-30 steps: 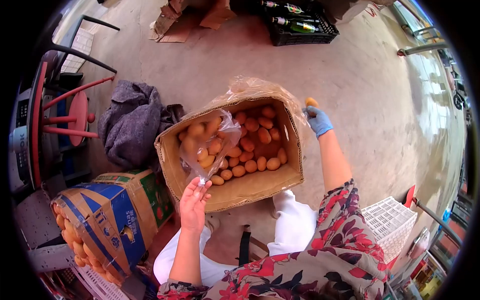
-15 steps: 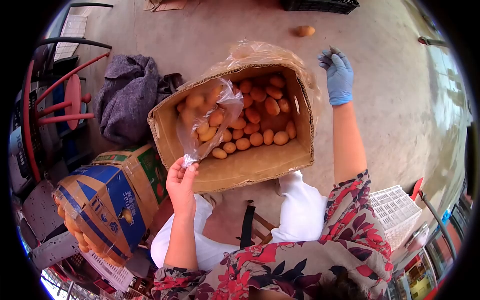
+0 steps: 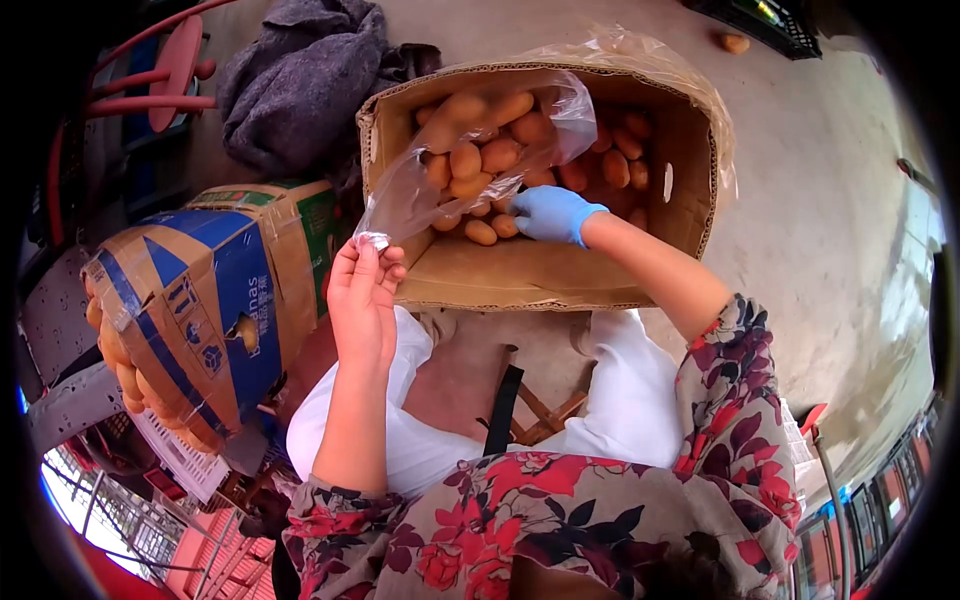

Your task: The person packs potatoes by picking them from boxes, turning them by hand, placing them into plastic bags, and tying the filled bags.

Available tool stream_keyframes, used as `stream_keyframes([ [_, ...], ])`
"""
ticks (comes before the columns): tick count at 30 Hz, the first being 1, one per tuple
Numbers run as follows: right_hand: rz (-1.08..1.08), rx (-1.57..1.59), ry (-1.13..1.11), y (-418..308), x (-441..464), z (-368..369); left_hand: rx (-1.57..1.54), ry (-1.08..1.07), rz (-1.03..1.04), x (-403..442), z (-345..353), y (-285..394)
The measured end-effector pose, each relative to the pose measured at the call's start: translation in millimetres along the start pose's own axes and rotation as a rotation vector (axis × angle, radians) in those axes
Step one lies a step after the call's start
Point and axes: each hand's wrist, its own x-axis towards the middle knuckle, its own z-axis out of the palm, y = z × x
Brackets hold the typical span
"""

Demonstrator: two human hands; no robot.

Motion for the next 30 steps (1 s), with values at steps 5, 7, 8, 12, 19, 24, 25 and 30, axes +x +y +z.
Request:
stream_keyframes([
  [5,0.041,-0.319,-0.123,-16.3,68.5,81.6,-0.035,-0.016,-0.064,-1.1,-5.7,2.3],
  [7,0.326,-0.375,-0.128,-27.4,92.8,112.7,-0.02,-0.018,-0.074,-2.9,-5.7,2.9],
  [8,0.323,-0.364,-0.104,-21.6,99.7,122.3,-0.012,-0.022,-0.081,-4.1,-5.3,3.2],
  [12,0.317,-0.292,0.006,-17.5,102.7,125.5,0.011,-0.009,-0.101,-6.1,-7.1,4.7],
  [19,0.263,-0.189,-0.034,-12.6,91.7,110.0,0.013,-0.011,-0.139,-3.7,-26.0,0.9],
  [24,0.191,-0.167,-0.093,3.7,90.7,107.5,0.065,-0.037,-0.183,-8.1,-33.3,0.9],
  [25,0.191,-0.149,-0.113,5.2,88.7,105.9,0.091,-0.049,-0.192,-10.2,-33.7,1.4],
  [30,0.306,0.424,-0.563,-32.0,25.3,33.3,0.201,-0.141,-0.168,-23.7,-33.1,19.0],
])
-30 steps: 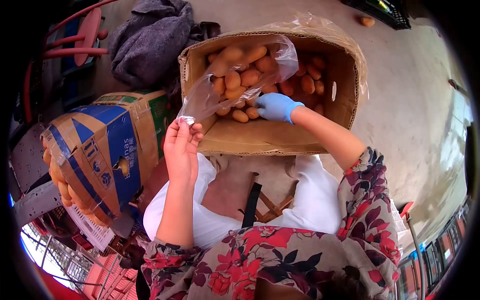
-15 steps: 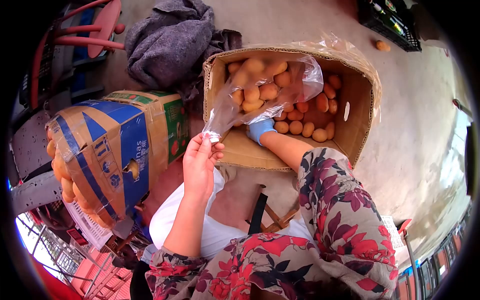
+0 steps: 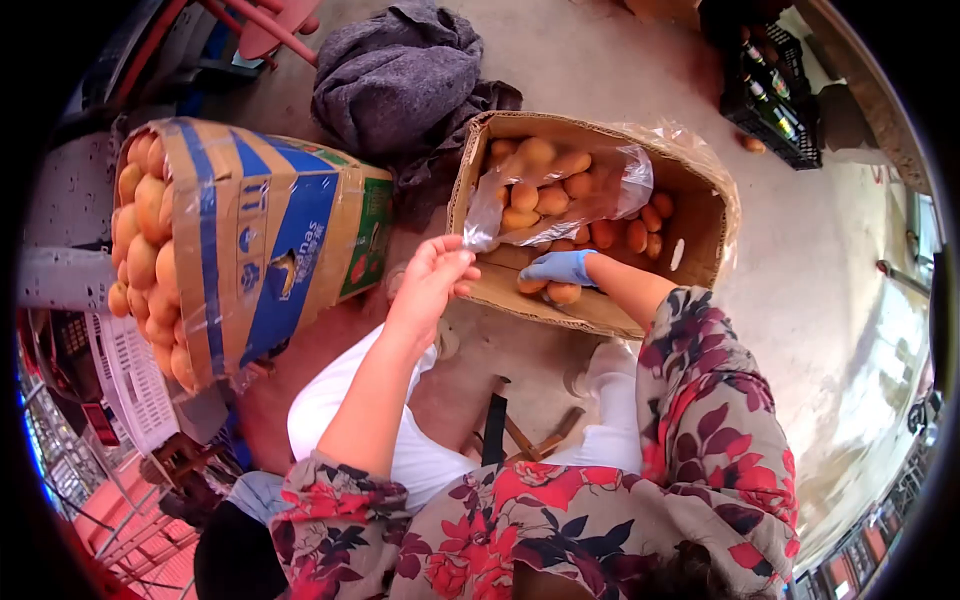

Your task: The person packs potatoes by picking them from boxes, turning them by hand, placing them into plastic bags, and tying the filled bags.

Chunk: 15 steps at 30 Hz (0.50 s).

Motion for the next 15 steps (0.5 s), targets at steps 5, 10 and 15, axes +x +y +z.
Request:
stream_keyframes([
  [5,-0.122,0.989,-0.047,-52.5,-139.5,43.7,-0.041,-0.07,0.245,-19.9,4.7,39.6],
  [10,-0.627,1.125,-0.191,-89.8,-215.8,103.3,-0.014,-0.273,0.397,-50.8,15.3,56.0],
  [15,-0.86,1.303,-0.092,-99.2,-212.9,148.4,0.051,-0.591,0.451,-68.7,12.9,57.7],
])
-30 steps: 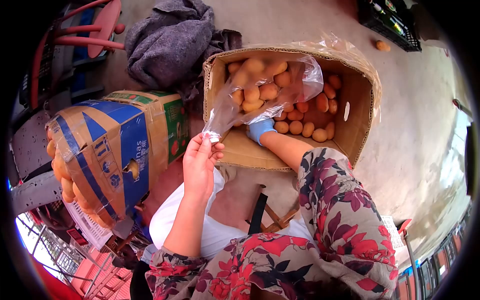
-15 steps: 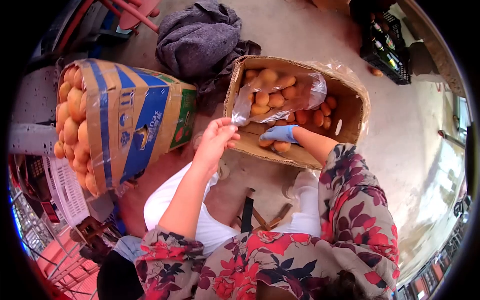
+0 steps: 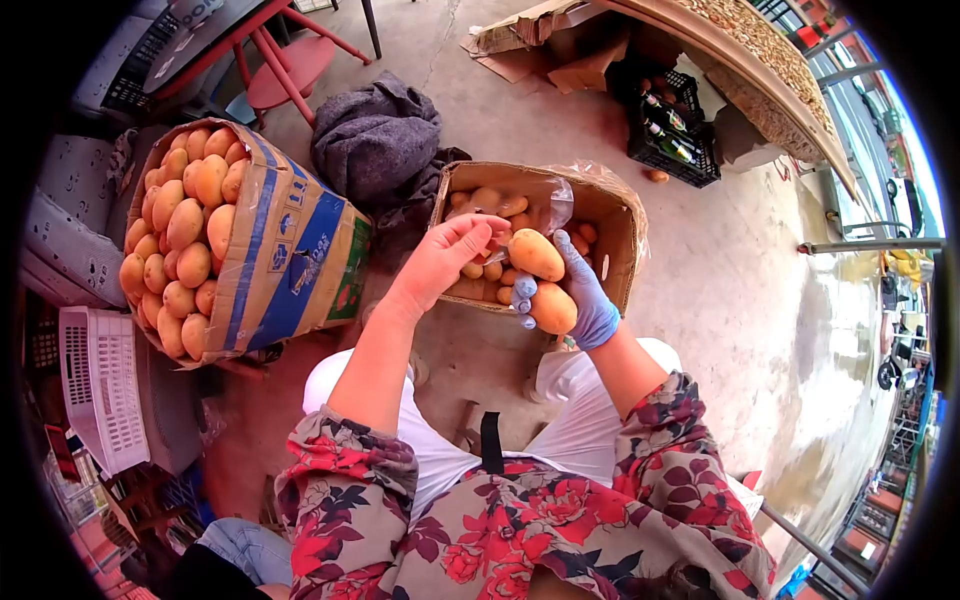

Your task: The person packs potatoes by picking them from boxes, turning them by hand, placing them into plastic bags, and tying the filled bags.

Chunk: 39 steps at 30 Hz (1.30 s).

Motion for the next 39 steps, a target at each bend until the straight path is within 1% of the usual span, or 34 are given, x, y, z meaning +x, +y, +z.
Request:
stream_keyframes([
  [1,-0.021,-0.019,-0.015,2.6,4.3,-2.4,0.015,-0.061,0.013,-0.9,0.2,-0.4],
  [3,-0.051,-0.04,-0.036,7.3,18.2,-8.6,0.097,-0.042,0.011,-2.1,2.1,0.5],
  [4,-0.019,-0.037,0.011,6.6,22.9,-6.0,0.147,-0.021,0.006,-1.9,3.5,0.0],
  [7,0.126,0.032,-0.044,-0.4,40.1,-8.7,0.27,0.048,-0.006,7.0,-2.9,-10.1],
  [10,0.122,-0.038,0.0,-5.0,48.3,-8.0,0.442,0.137,-0.037,12.4,-6.6,-11.3],
  [12,0.084,-0.146,0.151,-7.4,50.5,-11.2,0.543,0.204,-0.081,15.7,-4.6,-11.1],
  [13,0.065,-0.202,0.22,-7.3,52.4,-9.5,0.64,0.244,0.032,16.8,-3.0,-10.8],
  [14,-0.012,-0.251,0.352,-6.4,52.0,-5.7,0.737,0.281,0.143,16.4,0.9,-11.0],
  [15,-0.036,-0.186,0.317,-6.8,57.1,-14.4,0.833,0.315,0.257,17.1,5.4,-11.2],
  [16,-0.061,-0.123,0.285,-7.1,61.8,-28.2,0.746,0.327,0.374,19.2,11.3,-10.9],
  [17,-0.086,-0.06,0.259,-7.7,63.8,-40.4,0.742,0.274,0.412,21.0,10.1,-14.0],
  [19,-0.085,-0.013,0.219,-10.3,61.5,-41.2,0.72,0.161,0.488,25.2,11.9,-20.5],
  [21,-0.07,-0.008,0.202,-10.7,61.5,-44.1,0.575,0.151,0.365,25.5,16.9,-23.5],
  [22,-0.046,0.083,0.232,-11.6,62.3,-44.1,0.508,0.168,0.311,26.4,16.4,-23.3],
  [24,-0.078,-0.022,0.236,-12.6,58.9,-35.0,0.326,0.195,0.233,26.4,15.0,-20.4],
  [26,-0.073,-0.118,0.234,-13.3,59.4,-32.3,0.318,0.232,0.184,26.0,10.1,-22.5],
  [27,-0.075,-0.117,0.206,-13.5,59.9,-32.9,0.313,0.249,0.16,25.5,8.2,-23.1],
  [29,-0.078,-0.115,0.151,-13.8,60.5,-33.9,0.386,0.233,0.176,24.0,6.5,-21.9],
  [32,-0.149,-0.07,0.251,-9.3,66.0,-30.8,0.473,0.221,0.178,24.4,4.7,-24.1],
  [35,-0.172,-0.156,0.203,-7.3,64.0,-27.9,0.468,0.227,0.148,24.5,7.1,-23.9],
  [38,-0.09,-0.125,0.201,-10.0,57.1,-15.5,0.453,0.214,0.11,23.7,8.0,-18.8],
  [39,-0.126,-0.155,0.228,-9.5,58.4,-19.7,0.454,0.204,0.097,23.8,8.1,-17.7],
])
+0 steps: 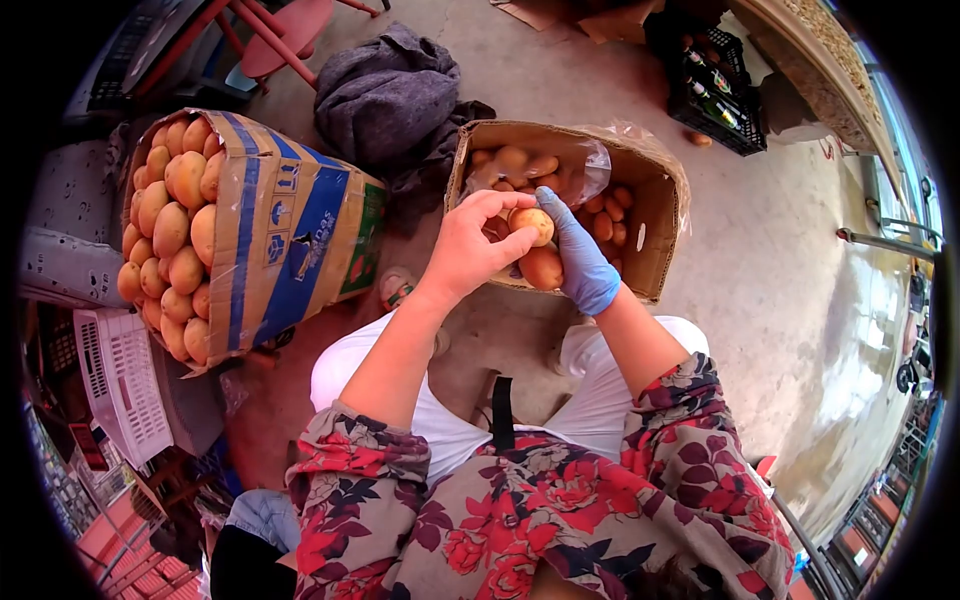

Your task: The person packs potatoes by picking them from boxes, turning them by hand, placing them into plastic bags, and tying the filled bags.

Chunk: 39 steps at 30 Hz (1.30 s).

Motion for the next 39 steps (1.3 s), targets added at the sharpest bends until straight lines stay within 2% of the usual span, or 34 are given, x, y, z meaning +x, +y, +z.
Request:
stream_keyframes([
  [5,-0.213,-0.135,0.096,13.0,21.1,-29.9,-0.016,0.018,-0.022,0.3,3.2,-9.1],
  [12,-0.487,-0.475,0.22,12.5,12.1,-7.2,0.025,0.073,0.002,-2.1,9.3,-13.7],
  [14,-0.542,-0.514,0.236,15.2,16.5,-12.6,0.107,0.154,0.15,-0.5,11.3,-20.3],
  [15,-0.508,-0.493,0.225,14.4,14.6,-10.1,0.148,0.193,0.224,0.3,11.9,-21.0],
  [17,-0.441,-0.453,0.2,10.4,8.4,-2.7,0.118,0.182,0.167,-0.6,10.6,-20.2],
  [20,-0.198,-0.187,0.1,0.0,1.2,6.8,0.0,0.164,0.015,-1.7,4.6,-1.8],
  [22,-0.173,-0.096,0.069,-14.0,2.3,0.3,-0.075,0.165,-0.048,-3.2,-2.5,1.5],
  [23,-0.179,-0.01,0.073,-25.5,0.0,-0.5,-0.069,0.052,-0.123,-4.1,-7.3,-2.0],
  [24,-0.273,-0.014,0.013,-36.1,0.5,-5.8,-0.063,-0.059,-0.196,-4.9,-9.9,-6.1],
  [26,-0.282,0.144,0.046,-56.7,-7.2,-7.0,0.05,-0.434,-0.358,-13.7,0.3,-13.9],
  [27,-0.289,0.202,0.017,-62.4,-8.4,-10.7,0.237,-0.68,-0.396,-19.3,3.2,-11.1],
  [28,-0.297,0.261,-0.011,-66.7,-10.2,-14.5,0.489,-0.823,-0.188,-25.1,5.8,-28.5],
  [30,-0.282,0.291,-0.004,-72.7,-17.9,-15.9,0.767,-0.833,-0.358,-30.4,9.3,-47.1],
  [32,-0.255,0.31,0.024,-80.7,-27.6,-7.2,0.943,-0.407,-0.111,-23.6,3.4,-56.6],
  [34,-0.213,0.245,-0.034,-89.6,-24.8,-5.2,0.853,0.063,0.019,-1.6,-2.0,-47.8],
  [35,-0.177,0.181,-0.044,-93.4,-19.2,-6.0,1.01,0.151,-0.047,9.9,-2.1,-46.1],
  [37,-0.085,0.05,-0.037,-95.1,-8.9,-8.1,1.1,0.097,-0.271,34.8,-8.2,-51.6],
  [38,-0.065,-0.049,0.08,-91.7,-2.3,-5.6,1.149,0.073,-0.363,52.5,-15.3,-60.2],
  [39,-0.106,-0.137,0.156,-84.1,13.7,-12.3,1.04,-0.018,-0.382,69.6,-26.4,-72.8],
])
